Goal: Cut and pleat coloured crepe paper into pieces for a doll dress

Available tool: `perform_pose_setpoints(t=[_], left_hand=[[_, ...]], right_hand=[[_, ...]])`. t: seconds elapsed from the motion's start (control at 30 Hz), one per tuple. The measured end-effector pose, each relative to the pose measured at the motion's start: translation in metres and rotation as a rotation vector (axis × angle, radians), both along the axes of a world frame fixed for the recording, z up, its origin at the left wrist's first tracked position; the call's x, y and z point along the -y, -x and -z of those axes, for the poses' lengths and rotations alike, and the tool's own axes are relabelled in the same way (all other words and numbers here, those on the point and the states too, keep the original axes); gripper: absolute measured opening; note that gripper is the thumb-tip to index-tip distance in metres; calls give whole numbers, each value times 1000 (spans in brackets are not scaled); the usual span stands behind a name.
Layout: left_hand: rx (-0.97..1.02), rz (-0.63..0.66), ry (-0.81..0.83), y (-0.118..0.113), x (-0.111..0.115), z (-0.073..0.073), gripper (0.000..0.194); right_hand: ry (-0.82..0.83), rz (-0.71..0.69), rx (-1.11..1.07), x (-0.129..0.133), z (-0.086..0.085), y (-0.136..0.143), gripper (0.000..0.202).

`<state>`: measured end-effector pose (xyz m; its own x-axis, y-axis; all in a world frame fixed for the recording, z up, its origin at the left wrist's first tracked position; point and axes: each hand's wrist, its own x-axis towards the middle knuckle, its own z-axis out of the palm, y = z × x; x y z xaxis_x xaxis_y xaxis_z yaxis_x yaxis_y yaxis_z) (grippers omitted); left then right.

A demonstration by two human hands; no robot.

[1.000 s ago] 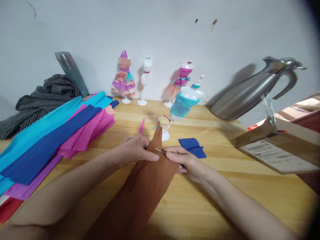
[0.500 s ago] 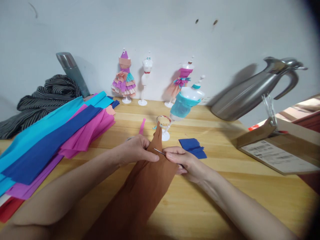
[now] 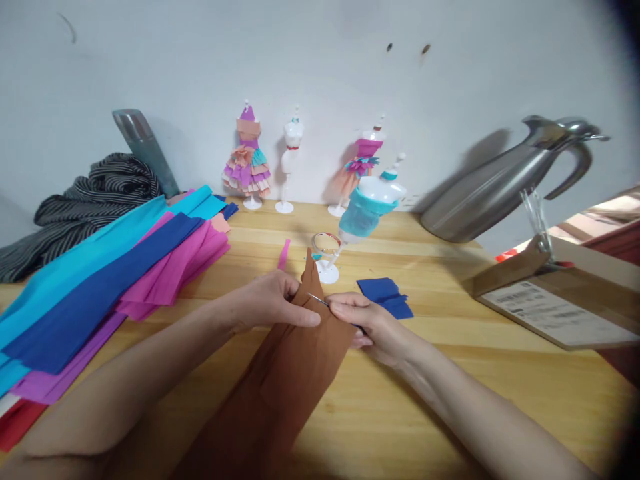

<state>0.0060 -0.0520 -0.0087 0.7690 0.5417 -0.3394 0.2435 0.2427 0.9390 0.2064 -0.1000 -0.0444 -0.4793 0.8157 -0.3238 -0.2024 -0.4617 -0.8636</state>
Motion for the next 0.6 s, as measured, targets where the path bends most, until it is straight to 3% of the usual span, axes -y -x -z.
perform_pose_setpoints(t=[0.27,0.6], left_hand=[[-43,-48,-47,-2,0,1,33],[-79,-49,-166,-3,2,7,45]], right_hand=[[2,-25,-37,-3,-5,-9,42],[-43,-96,106,-7,-9,-15,45]])
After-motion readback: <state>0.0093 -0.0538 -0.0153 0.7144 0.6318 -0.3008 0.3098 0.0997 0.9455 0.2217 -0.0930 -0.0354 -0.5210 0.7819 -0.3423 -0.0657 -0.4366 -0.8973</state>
